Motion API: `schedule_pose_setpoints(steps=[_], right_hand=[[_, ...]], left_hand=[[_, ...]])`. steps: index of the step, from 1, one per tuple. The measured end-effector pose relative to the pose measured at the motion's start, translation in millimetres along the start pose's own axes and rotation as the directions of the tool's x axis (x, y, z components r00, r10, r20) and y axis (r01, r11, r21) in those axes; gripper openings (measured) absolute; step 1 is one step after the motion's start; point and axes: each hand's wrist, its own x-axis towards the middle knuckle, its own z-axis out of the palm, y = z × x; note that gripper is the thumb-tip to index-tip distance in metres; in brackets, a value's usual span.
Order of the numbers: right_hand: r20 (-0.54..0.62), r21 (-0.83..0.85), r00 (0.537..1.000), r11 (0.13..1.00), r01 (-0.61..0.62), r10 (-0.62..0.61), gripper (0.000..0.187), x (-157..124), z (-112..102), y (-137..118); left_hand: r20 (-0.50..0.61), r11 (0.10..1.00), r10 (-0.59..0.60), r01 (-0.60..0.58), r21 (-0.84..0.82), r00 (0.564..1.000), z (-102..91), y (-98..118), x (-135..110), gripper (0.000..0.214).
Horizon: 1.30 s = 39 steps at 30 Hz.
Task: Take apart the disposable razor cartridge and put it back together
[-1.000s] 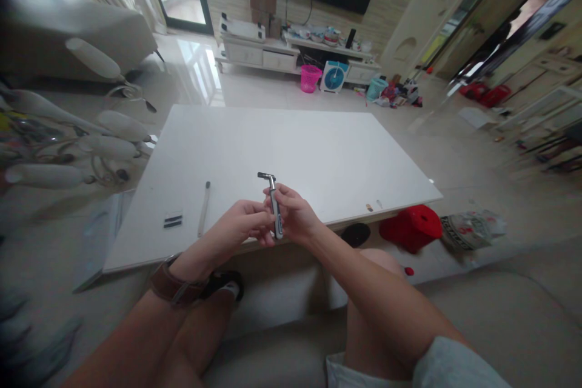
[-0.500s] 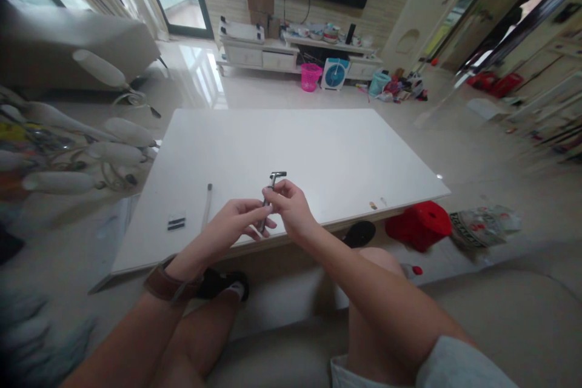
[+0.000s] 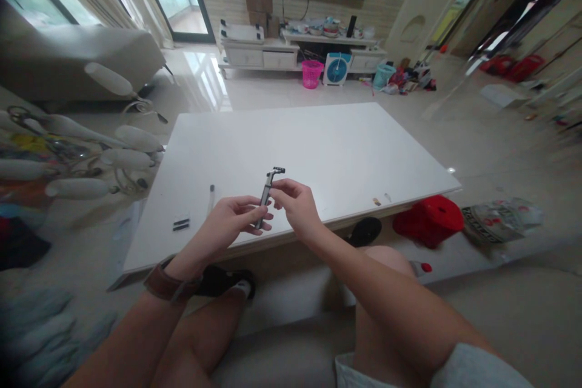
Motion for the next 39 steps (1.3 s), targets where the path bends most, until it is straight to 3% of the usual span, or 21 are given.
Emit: schedule_pose_setpoints(steps=[5,15,39], right_hand=[[0.01,-0.008,1.0,1.0,0.002,-0.001,0.011,-3,-6,-1],[0.018,0.035,1.0,0.999,0.009,-0.01,0.009,-2,-5,-4],[0.062,0.024,0.998,0.999,-0.027,0.026,0.023,-3,-5,-4]], left_hand=[[-0.016,0.999,-0.008,0.009,0.04,1.0,6.9,-2,-1,0.039],[0.084,0.999,0.033,-0.032,-0.02,0.996,0.7,-10,1,0.043],[0.028,0.998,0.031,-0.03,-0.056,0.999,0.7,-17,5,0.035]])
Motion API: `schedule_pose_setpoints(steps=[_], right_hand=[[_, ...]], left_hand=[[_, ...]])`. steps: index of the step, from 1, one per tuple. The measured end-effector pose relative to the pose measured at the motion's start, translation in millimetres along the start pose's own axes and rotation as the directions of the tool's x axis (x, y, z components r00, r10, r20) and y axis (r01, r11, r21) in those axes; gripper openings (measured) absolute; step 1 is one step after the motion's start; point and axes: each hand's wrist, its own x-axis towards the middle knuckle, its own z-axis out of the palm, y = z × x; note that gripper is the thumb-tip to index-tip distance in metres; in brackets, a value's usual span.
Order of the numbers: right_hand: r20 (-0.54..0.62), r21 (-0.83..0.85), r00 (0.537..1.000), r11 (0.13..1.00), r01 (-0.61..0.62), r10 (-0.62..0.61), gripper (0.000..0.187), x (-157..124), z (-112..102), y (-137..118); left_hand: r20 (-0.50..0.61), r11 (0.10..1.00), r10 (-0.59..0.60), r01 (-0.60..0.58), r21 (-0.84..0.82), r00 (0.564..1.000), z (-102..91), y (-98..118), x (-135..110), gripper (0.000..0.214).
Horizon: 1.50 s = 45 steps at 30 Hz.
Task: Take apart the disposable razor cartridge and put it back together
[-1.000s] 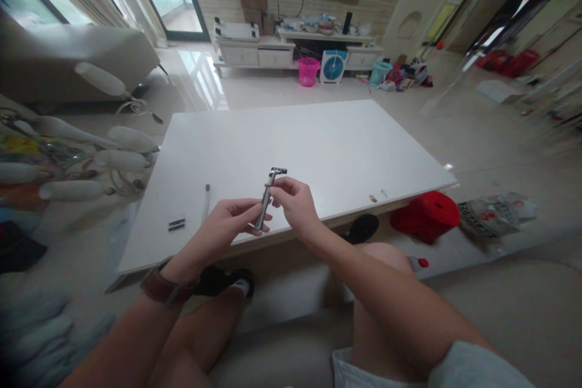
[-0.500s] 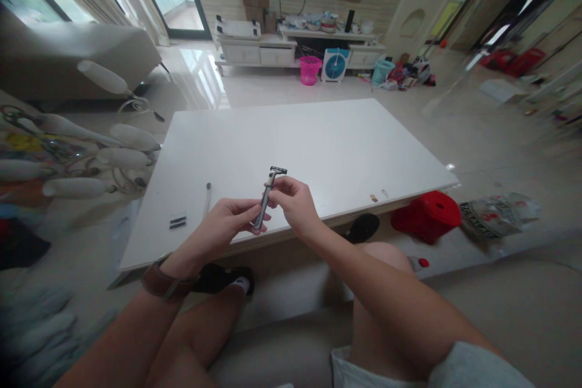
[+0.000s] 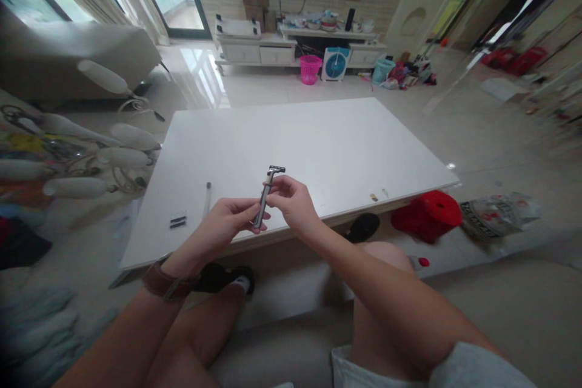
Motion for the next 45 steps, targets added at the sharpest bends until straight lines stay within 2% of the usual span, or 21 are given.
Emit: schedule_pose_setpoints(steps=[30,45], right_hand=[[0.065,-0.068,0.998,0.998,0.011,-0.007,0.035,-4,2,-6],[0.1,-0.027,0.995,1.0,-0.007,0.01,0.041,-6,3,-9]], left_hand=[[-0.009,0.997,0.031,-0.032,-0.066,0.999,3.6,1,0,0.033],[-0.007,0.996,0.028,-0.029,-0.089,1.0,4.5,3,-2,0.035]])
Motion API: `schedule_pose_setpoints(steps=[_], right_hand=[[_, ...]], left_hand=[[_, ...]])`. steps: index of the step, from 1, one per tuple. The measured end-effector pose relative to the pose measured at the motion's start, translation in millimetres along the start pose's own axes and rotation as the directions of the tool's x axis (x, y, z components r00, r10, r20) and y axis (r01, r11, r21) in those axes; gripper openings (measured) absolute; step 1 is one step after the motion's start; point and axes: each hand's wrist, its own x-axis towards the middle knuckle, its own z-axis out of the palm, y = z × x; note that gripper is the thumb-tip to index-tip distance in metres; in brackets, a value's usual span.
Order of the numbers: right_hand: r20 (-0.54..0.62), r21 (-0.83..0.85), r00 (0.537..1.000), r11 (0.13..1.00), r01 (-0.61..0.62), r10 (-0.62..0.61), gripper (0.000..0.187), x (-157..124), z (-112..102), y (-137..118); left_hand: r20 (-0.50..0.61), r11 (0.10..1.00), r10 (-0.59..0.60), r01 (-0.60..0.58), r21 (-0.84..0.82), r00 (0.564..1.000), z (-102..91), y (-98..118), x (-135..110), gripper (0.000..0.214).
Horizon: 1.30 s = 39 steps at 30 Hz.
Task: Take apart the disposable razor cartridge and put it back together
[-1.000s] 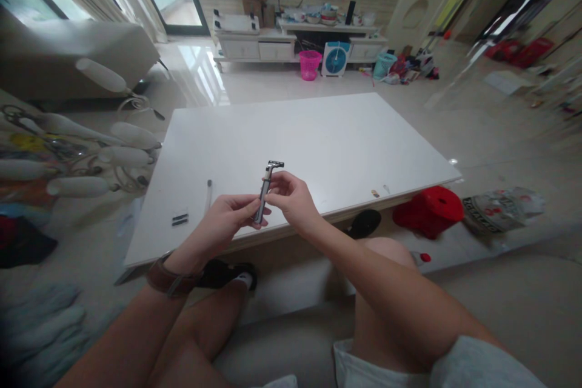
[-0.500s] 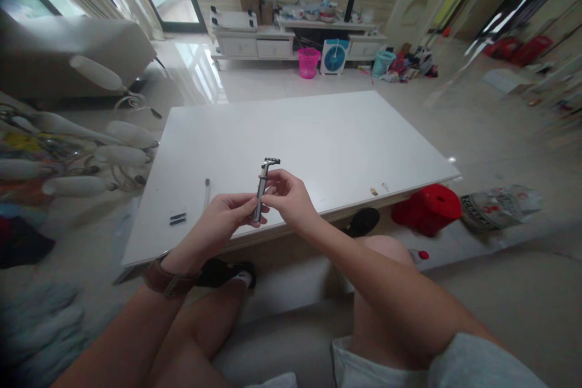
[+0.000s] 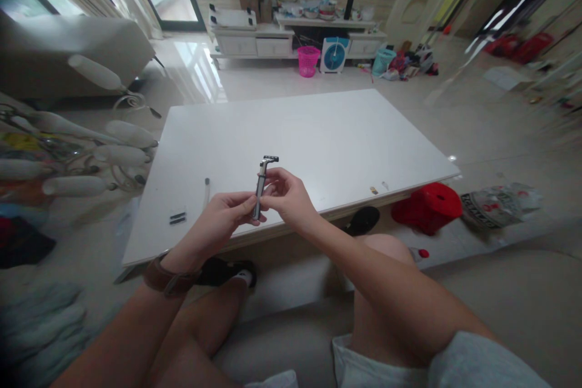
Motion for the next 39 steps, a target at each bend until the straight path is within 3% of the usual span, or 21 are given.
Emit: schedule_pose_setpoints(steps=[39], right_hand=[[0.07,-0.04,0.997,0.999,0.016,-0.013,0.054,-2.9,0.7,0.0]], left_hand=[[-0.049,0.999,0.005,-0.008,-0.052,0.999,1.3,-1.3,0.1,0.042]])
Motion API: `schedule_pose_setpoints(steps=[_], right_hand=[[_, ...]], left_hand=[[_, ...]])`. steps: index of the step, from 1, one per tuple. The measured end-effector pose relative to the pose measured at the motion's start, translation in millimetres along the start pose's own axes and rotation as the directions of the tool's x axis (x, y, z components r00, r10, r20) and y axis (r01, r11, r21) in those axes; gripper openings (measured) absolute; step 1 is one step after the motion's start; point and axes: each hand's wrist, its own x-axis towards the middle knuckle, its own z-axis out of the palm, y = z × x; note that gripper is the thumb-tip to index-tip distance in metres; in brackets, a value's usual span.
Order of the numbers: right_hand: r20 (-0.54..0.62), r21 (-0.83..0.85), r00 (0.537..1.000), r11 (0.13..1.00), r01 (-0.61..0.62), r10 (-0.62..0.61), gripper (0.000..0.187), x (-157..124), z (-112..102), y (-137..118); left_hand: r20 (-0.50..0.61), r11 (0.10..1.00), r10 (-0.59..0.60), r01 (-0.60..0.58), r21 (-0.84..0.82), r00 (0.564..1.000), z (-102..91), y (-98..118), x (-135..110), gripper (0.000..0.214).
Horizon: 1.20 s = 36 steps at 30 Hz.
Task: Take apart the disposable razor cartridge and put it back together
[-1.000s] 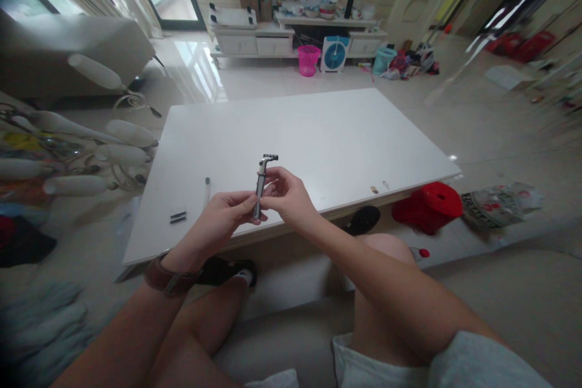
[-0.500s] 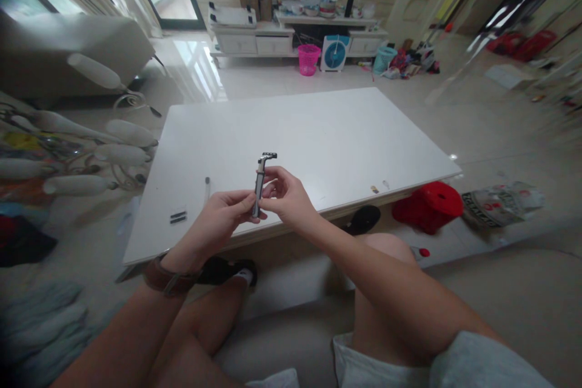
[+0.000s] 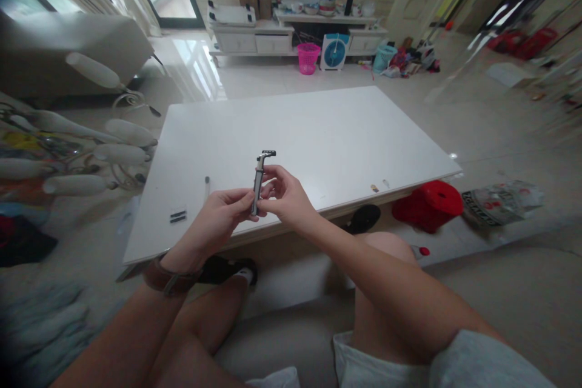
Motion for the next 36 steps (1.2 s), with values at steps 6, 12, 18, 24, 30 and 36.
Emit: schedule_pose_setpoints(steps=[6,12,18,24,30,36], right_hand=[[0.02,0.022,1.0,1.0,-0.02,0.019,0.057,-0.2,0.6,1.1],[0.027,0.022,1.0,1.0,-0.001,0.0,0.057,0.1,0.1,2.9],[0.035,0.004,0.999,1.0,0.013,-0.013,0.06,-0.7,-0.6,2.6],[0.044,-0.011,0.999,0.999,0.032,-0.032,0.063,-0.5,-1.5,3.3],[0.059,-0.032,0.997,0.998,0.06,-0.058,0.067,0.7,-2.1,7.0],[0.084,-0.048,0.991,0.993,0.105,-0.1,0.068,0.6,-2.1,9.0]], left_hand=[[-0.019,1.0,0.008,-0.008,0.003,1.0,1.0,0.4,0.0,0.043],[-0.018,1.0,0.013,-0.014,-0.017,1.0,0.4,-0.5,0.7,0.039],[-0.013,0.999,0.029,-0.029,-0.037,0.999,0.0,-0.6,0.4,0.034],[-0.024,0.998,0.018,-0.019,-0.051,1.0,0.7,-1.2,0.9,0.036],[-0.046,0.999,0.017,-0.019,-0.051,0.999,1.5,-1.1,1.0,0.039],[-0.055,0.999,0.013,-0.016,-0.049,0.998,0.6,-0.7,0.4,0.038]])
